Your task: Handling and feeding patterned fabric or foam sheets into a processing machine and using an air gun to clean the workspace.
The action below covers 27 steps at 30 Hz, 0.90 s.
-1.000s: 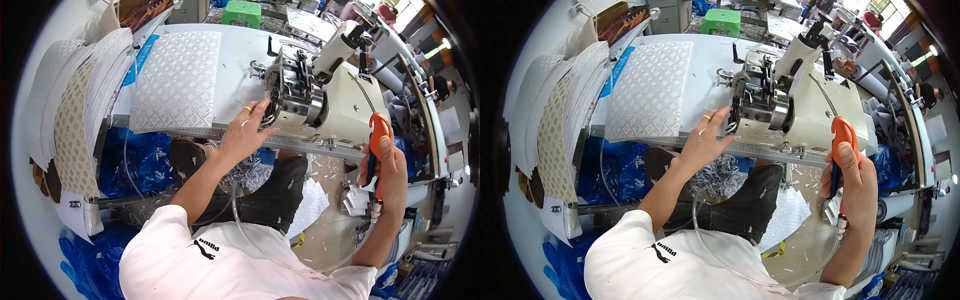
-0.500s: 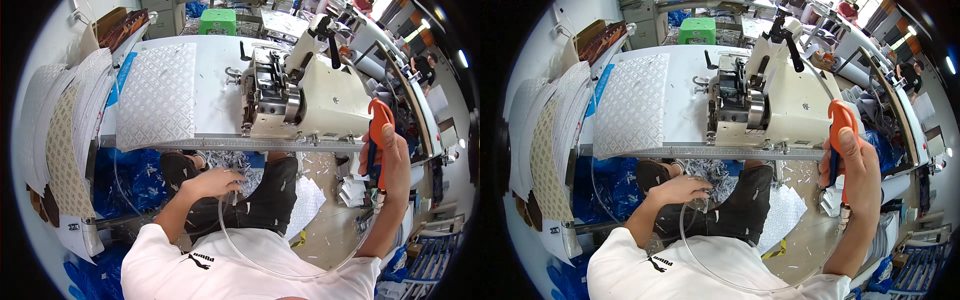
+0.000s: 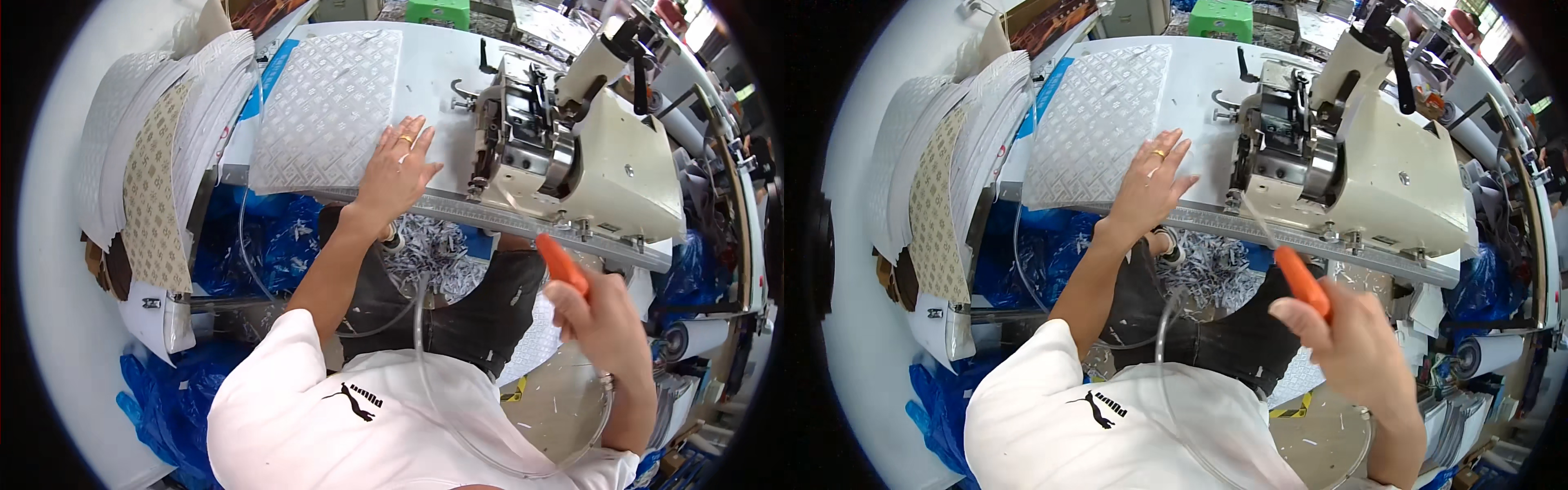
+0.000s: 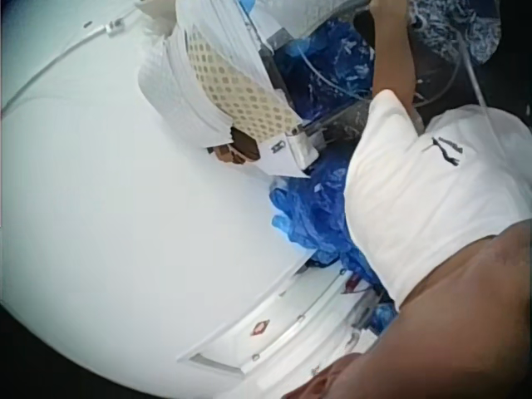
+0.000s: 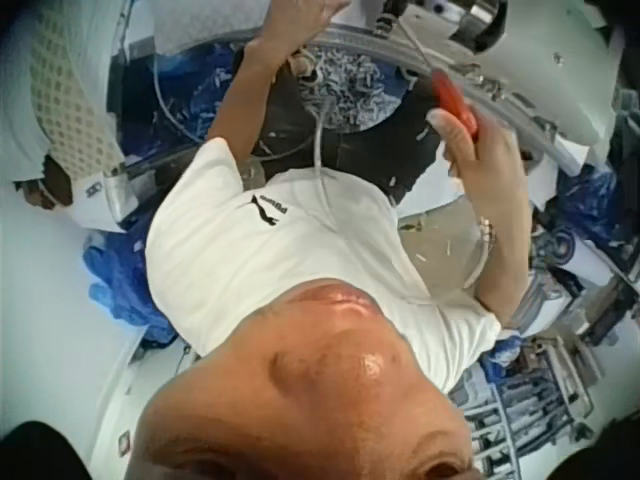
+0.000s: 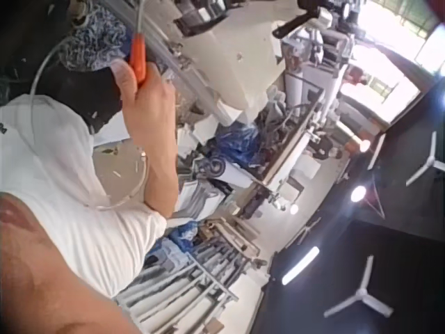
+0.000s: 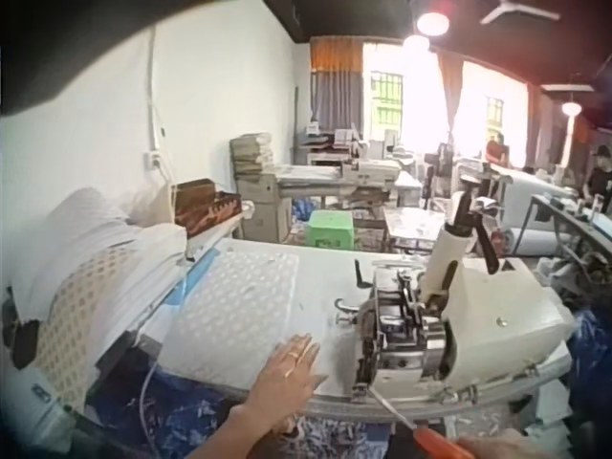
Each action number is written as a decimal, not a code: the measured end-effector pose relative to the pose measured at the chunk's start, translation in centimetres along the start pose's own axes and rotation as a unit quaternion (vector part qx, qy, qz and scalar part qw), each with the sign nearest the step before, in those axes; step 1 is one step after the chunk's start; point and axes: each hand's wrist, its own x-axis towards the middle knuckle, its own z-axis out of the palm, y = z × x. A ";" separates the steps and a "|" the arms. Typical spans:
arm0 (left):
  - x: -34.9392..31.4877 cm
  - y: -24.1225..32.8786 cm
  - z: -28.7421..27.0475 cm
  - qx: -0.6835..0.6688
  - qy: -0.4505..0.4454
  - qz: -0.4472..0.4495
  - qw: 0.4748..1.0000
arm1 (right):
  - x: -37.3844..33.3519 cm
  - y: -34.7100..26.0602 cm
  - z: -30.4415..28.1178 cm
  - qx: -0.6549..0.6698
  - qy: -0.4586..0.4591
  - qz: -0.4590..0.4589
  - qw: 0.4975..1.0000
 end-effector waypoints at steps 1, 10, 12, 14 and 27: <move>-0.5 -0.4 0.7 0.011 -0.021 0.005 1.000 | 0.8 0.9 1.9 -0.057 -0.028 -0.017 0.998; -0.8 -2.8 -1.6 0.049 -0.114 -0.001 0.992 | 6.3 0.6 8.3 0.054 -0.086 -0.030 0.994; -1.8 -4.5 -1.1 0.082 -0.094 -0.036 0.992 | 6.6 0.0 8.8 0.059 -0.102 -0.055 0.992; -3.0 -6.1 -0.4 0.129 -0.049 -0.090 0.986 | 7.7 -1.4 8.9 0.103 -0.088 -0.062 0.989; -8.9 -4.1 -12.6 -0.659 -0.132 -0.325 0.665 | 18.5 -9.1 15.8 0.444 -0.104 -0.082 0.886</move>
